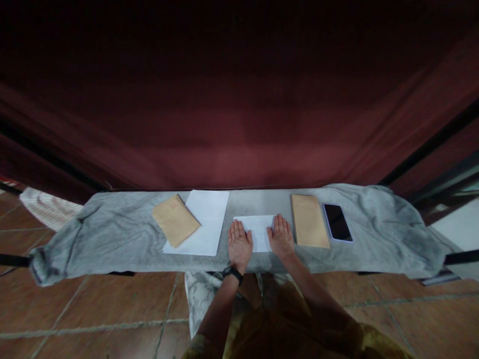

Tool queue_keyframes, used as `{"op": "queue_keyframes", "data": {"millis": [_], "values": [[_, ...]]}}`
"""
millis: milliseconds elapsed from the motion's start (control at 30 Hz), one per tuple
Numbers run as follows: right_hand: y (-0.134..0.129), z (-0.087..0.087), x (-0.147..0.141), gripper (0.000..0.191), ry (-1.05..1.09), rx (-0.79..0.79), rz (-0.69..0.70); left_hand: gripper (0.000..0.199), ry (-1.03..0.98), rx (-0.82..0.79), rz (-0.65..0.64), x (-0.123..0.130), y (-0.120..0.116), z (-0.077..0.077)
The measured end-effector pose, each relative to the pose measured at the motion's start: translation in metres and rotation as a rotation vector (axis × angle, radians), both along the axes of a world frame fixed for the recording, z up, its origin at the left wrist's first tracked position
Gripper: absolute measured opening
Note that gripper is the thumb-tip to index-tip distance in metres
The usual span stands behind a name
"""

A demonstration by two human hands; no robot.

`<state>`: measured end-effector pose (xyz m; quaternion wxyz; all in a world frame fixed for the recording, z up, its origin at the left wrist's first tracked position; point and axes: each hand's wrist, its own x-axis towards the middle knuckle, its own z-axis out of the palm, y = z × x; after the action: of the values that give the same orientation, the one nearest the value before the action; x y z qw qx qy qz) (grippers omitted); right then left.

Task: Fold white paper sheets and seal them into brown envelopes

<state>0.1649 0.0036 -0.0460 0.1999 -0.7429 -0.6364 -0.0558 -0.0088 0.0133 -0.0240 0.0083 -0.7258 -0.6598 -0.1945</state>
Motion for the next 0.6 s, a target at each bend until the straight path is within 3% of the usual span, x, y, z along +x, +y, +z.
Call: {"op": "queue_keyframes", "data": {"millis": [167,333,500,600], "values": [[-0.009,0.004,-0.002,0.060,0.038,0.007,-0.013,0.057,-0.022,0.009,-0.036,0.006,-0.004,0.006],[0.001,0.017,-0.023,0.055,0.105,-0.049,0.262,0.055,-0.041,-0.054,-0.269,0.024,0.003,0.017],[0.007,0.018,-0.024,0.051,0.068,-0.090,0.298,0.055,0.068,-0.112,-0.313,0.019,0.014,0.017],[0.006,0.014,-0.021,0.050,0.034,-0.070,0.255,0.055,0.105,-0.124,-0.266,0.016,0.017,0.012]]}}
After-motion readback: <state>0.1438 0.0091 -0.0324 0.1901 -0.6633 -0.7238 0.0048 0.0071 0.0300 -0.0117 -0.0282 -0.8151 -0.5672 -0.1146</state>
